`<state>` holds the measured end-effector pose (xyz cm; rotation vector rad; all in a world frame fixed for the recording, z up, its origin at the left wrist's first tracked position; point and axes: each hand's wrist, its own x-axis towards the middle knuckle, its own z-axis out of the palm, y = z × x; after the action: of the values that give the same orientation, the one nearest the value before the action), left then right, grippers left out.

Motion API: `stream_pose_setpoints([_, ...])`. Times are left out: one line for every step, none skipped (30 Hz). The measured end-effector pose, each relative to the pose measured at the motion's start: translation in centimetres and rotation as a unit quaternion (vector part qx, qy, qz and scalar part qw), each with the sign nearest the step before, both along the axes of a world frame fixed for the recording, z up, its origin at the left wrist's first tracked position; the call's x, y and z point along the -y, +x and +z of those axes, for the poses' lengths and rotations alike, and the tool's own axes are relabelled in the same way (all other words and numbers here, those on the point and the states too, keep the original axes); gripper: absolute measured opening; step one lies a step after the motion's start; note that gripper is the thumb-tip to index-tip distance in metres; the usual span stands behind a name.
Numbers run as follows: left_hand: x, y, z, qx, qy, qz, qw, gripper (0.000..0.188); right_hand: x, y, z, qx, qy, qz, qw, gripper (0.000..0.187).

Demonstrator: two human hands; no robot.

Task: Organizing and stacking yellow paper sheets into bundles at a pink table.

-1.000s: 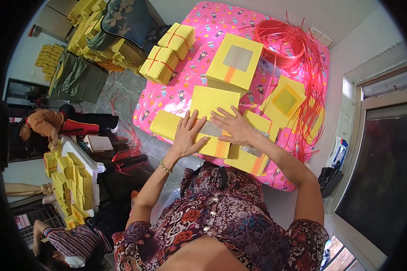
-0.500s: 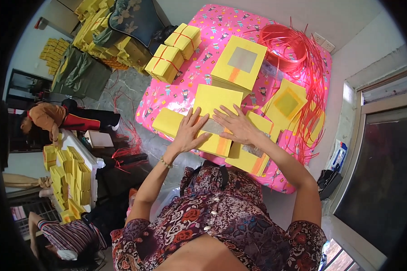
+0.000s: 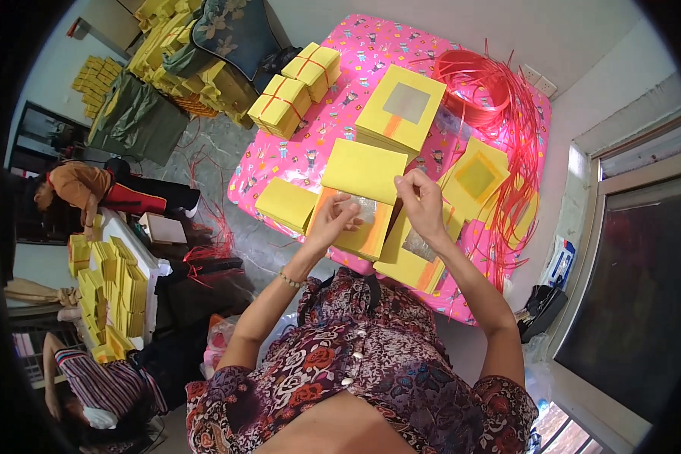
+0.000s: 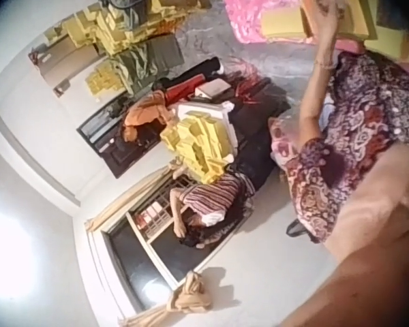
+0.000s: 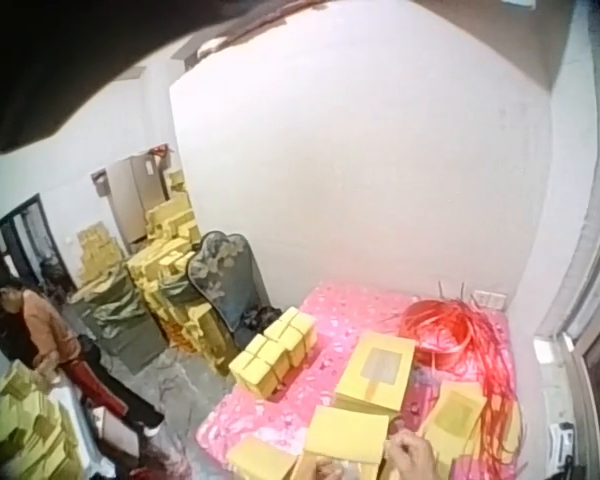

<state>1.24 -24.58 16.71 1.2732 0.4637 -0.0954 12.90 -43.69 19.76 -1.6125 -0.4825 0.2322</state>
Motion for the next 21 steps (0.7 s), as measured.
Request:
stream_pose_setpoints([0.1,0.4,0.2,0.002,-0.001,0.003,1.000,0.035,-0.3,-0.7,2.7,0.002,-0.001,0.003,1.000,0.028])
stream_pose_setpoints([0.0,0.9,0.2,-0.039,-0.119,0.018,0.992,0.033,-0.9,-1.9,6.4,-0.078,0.122,0.007,0.989,0.029])
stream_pose_setpoints([-0.1,1.3,0.3,-0.079,-0.235,0.031,0.968,0.032,-1.0,-3.1,10.0,-0.156,0.243,0.010,0.957,0.031])
stream_pose_setpoints([-0.2,1.8,0.3,-0.077,-0.235,0.031,0.968,0.032,-0.6,-4.0,12.6,-0.129,0.282,0.047,0.950,0.033])
stream_pose_setpoints([-0.5,2.1,0.0,-0.090,-0.299,0.053,0.949,0.031,-0.1,-4.9,15.0,-0.103,0.320,0.085,0.938,0.035])
stream_pose_setpoints([-0.8,2.4,-0.2,-0.102,-0.363,0.072,0.924,0.031,1.1,-6.2,17.2,-0.102,0.319,0.084,0.939,0.035])
stream_pose_setpoints([-1.7,2.1,-1.0,-0.098,-0.362,0.086,0.923,0.031,2.0,-7.3,18.5,-0.064,0.358,0.180,0.914,0.033])
stream_pose_setpoints([-2.4,1.9,-1.8,-0.112,-0.388,0.093,0.910,0.031,2.6,-8.0,20.3,-0.021,0.390,0.264,0.882,0.032])
stream_pose_setpoints([-2.3,2.7,-1.6,-0.131,-0.413,0.082,0.898,0.032,1.9,-8.1,23.2,0.078,0.456,0.352,0.814,0.027])
stream_pose_setpoints([-2.8,2.8,-2.1,-0.131,-0.413,0.085,0.897,0.032,4.3,-11.8,24.3,-0.018,0.483,0.205,0.851,0.036])
stream_pose_setpoints([-3.1,3.1,-2.6,-0.140,-0.440,0.088,0.883,0.031,6.8,-15.6,24.8,-0.112,0.496,0.045,0.860,0.047])
stream_pose_setpoints([-3.1,3.4,-2.8,-0.148,-0.466,0.090,0.868,0.029,4.5,-13.9,26.0,0.052,0.566,0.186,0.802,0.040])
stream_pose_setpoints([-2.8,3.9,-2.8,-0.155,-0.463,0.082,0.869,0.029,2.0,-11.6,27.1,0.216,0.601,0.313,0.703,0.034])
stream_pose_setpoints([-2.9,4.0,-3.0,-0.157,-0.436,0.077,0.882,0.026,1.7,-11.1,27.5,0.215,0.602,0.311,0.703,0.034])
stream_pose_setpoints([-2.9,4.2,-2.9,-0.159,-0.409,0.072,0.896,0.023,1.6,-10.7,27.8,0.254,0.568,0.364,0.693,0.041])
stream_pose_setpoints([-2.8,4.4,-2.8,-0.160,-0.409,0.073,0.895,0.023,1.6,-10.6,28.0,0.292,0.530,0.415,0.679,0.048])
stream_pose_setpoints([-2.8,4.5,-2.7,-0.168,-0.375,0.069,0.909,0.019,1.8,-10.6,28.1,0.291,0.531,0.414,0.680,0.048])
stream_pose_setpoints([-2.7,4.7,-2.7,-0.177,-0.342,0.064,0.921,0.017,2.0,-10.7,28.3,0.277,0.519,0.418,0.692,0.052])
stream_pose_setpoints([-2.7,4.7,-2.5,-0.178,-0.343,0.064,0.920,0.017,2.1,-10.8,28.3,0.264,0.507,0.422,0.704,0.056])
stream_pose_setpoints([-2.6,4.8,-2.4,-0.184,-0.315,0.064,0.929,0.018,2.0,-10.8,28.4,0.263,0.507,0.422,0.704,0.056])
stream_pose_setpoints([-2.6,4.8,-2.5,-0.190,-0.286,0.063,0.937,0.018,1.7,-10.8,28.5,0.257,0.504,0.427,0.705,0.055])
